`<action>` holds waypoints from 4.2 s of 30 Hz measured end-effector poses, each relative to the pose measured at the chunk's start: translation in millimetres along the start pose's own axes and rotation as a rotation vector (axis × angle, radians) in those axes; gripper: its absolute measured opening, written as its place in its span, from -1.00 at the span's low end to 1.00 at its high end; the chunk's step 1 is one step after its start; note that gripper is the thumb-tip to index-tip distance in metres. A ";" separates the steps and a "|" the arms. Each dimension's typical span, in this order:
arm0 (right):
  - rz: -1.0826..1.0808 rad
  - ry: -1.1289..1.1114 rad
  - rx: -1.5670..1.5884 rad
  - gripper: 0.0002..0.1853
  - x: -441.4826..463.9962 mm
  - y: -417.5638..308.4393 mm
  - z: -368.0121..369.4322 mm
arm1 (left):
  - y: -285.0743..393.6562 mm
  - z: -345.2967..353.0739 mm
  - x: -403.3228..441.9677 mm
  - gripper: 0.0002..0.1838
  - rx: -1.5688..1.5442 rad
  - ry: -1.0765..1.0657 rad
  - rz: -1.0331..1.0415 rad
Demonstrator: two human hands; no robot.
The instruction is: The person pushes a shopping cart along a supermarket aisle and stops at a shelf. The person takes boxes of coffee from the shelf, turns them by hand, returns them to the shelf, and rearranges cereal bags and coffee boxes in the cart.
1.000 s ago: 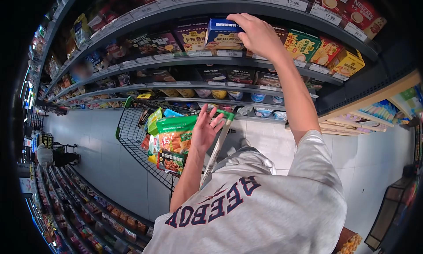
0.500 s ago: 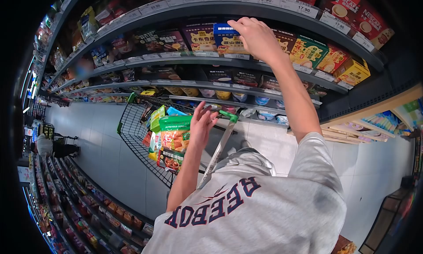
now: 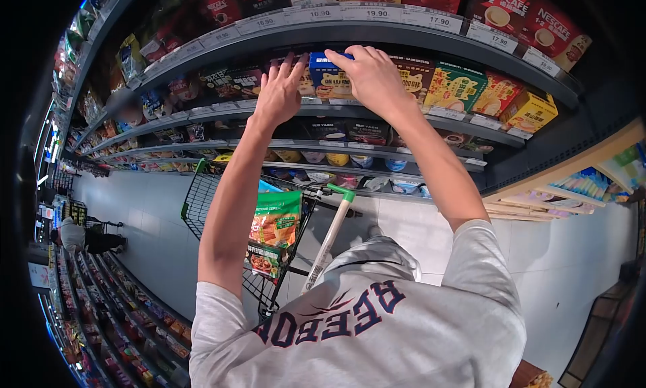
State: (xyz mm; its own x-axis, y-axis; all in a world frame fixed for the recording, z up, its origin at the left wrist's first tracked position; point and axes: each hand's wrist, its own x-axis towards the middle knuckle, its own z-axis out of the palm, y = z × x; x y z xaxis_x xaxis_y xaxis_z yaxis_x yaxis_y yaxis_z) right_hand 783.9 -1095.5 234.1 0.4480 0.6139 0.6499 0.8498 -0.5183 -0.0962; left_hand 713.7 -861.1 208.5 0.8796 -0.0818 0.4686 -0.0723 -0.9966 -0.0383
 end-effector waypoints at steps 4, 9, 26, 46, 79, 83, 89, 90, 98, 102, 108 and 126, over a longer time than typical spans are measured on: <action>-0.003 0.027 -0.003 -0.39 3.0 4.8 1.8 | -9.2 3.4 2.9 -0.07 0.002 -0.011 0.006; -0.060 0.114 0.000 -0.34 5.2 2.8 3.6 | -16.4 3.1 1.7 -0.06 0.009 -0.030 -0.009; -0.163 0.282 0.086 -0.38 -30.3 -13.7 13.8 | -15.4 12.9 -3.9 -0.12 0.048 0.063 -0.025; 0.007 0.309 0.088 -0.39 -13.0 12.6 8.4 | -16.0 9.2 -7.8 -0.17 -0.037 0.049 -0.035; 0.209 -0.640 -0.035 0.21 69.0 50.7 34.7 | -61.8 19.1 42.4 -0.37 -0.069 0.163 -0.027; 0.214 -0.777 -0.040 0.28 73.3 55.2 37.4 | -71.0 27.9 47.1 -0.43 0.084 0.084 -0.328; 0.191 -0.769 -0.009 0.28 73.3 55.4 37.3 | -106.2 57.6 39.1 -0.37 0.010 0.029 -0.363; 0.177 -0.759 -0.019 0.28 73.8 54.6 36.6 | -92.4 46.7 38.3 -0.36 -0.045 -0.007 -0.431; 0.152 -0.674 0.002 0.17 73.9 44.2 33.8 | -89.7 60.4 40.0 -0.33 -0.039 0.179 -0.344; 0.116 -0.623 0.055 0.02 64.2 3.6 -5.4 | -58.5 16.9 23.1 -0.45 -0.143 0.381 -0.258; -0.045 -0.073 0.371 -0.37 32.0 -25.6 -39.7 | -1.1 -58.7 -26.5 -0.61 -0.632 0.614 -0.237; -0.474 0.468 1.672 -0.40 40.8 -150.1 -159.3 | 40.4 -296.5 -147.6 -0.68 -1.215 1.034 0.415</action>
State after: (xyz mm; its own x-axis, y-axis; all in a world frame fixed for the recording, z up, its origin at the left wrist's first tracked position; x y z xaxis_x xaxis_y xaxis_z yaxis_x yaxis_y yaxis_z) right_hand 630.4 -1087.5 395.1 0.2529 0.1603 0.9541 0.3534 0.9027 -0.2453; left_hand 441.5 -889.3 399.5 0.0761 0.2053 0.9757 -0.9497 -0.2833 0.1337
